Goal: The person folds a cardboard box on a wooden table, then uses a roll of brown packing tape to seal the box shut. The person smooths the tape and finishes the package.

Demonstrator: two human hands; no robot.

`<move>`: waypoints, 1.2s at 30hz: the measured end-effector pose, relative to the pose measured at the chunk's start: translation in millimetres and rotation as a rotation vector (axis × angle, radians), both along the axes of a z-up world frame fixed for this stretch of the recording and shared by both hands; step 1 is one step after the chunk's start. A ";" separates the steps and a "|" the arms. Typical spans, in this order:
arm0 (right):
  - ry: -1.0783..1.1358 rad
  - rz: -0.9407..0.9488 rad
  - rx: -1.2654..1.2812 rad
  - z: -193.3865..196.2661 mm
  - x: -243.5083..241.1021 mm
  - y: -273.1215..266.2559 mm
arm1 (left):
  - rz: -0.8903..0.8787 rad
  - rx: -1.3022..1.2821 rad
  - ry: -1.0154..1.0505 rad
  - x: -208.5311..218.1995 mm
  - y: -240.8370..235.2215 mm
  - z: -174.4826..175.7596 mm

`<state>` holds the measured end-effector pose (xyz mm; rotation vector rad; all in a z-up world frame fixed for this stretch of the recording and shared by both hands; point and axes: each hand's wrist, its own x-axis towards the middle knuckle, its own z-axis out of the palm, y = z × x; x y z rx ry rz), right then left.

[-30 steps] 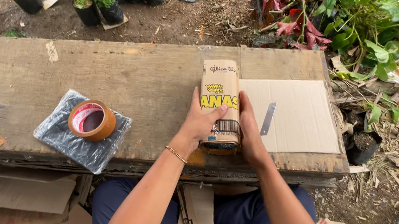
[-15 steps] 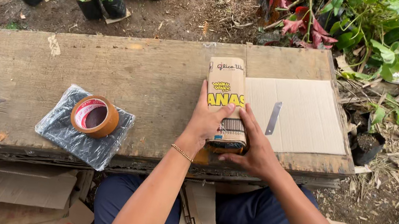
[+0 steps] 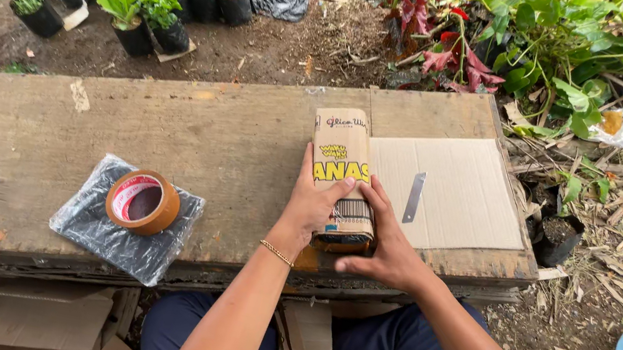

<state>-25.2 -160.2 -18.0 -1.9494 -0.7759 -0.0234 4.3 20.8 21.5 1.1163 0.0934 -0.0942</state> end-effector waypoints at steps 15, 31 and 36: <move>0.743 -0.249 0.712 2.0 40.9 43.0 | -0.022 -0.298 -0.007 -18.8 17.6 -16.0; 0.615 -0.089 0.737 -30.9 37.5 40.5 | -0.111 -0.150 -0.031 -17.2 22.3 -9.9; 0.476 -0.140 0.621 -23.0 40.6 39.3 | -0.104 -0.104 -0.018 -22.1 19.8 1.3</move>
